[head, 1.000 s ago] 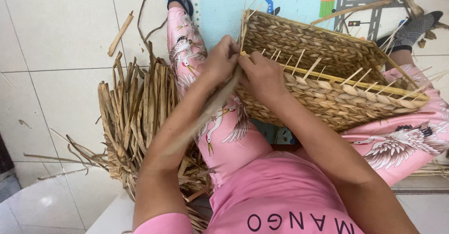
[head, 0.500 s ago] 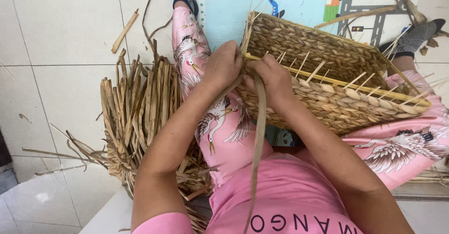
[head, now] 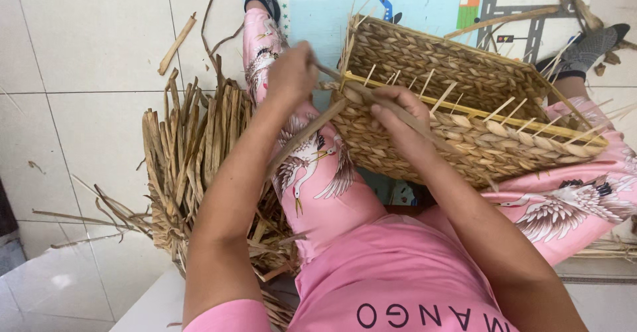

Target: The person weaves a basket using strips of dried plant fiber by hand. They pass the strips through vertical supports and press them down into the weave.

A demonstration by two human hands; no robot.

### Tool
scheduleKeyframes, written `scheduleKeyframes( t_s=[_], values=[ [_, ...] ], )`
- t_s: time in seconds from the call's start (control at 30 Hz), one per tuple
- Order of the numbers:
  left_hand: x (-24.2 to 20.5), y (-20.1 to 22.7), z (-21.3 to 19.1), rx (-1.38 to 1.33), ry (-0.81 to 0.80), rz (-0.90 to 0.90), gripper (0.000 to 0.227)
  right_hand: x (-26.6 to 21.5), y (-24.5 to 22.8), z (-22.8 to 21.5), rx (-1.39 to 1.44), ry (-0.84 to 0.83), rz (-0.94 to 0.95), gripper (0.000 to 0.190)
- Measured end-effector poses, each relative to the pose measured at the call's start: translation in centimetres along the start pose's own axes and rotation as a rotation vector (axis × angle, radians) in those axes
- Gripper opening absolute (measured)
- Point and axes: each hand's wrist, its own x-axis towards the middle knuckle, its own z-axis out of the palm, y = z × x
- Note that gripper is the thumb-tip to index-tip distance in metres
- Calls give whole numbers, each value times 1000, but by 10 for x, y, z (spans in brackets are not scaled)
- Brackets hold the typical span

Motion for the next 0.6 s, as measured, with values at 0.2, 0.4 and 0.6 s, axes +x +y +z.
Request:
scheduleKeyframes(
  t_s=[0.2, 0.4, 0.6],
  values=[
    [-4, 0, -4, 101, 281, 395, 33, 2, 5, -4, 66, 52, 33, 17],
    [12, -17, -18, 223, 82, -21, 16, -1, -10, 9, -107, -70, -46, 27],
    [3, -49, -38, 368, 343, 224, 23, 8, 11, -2, -120, -5, -78, 13]
  ],
)
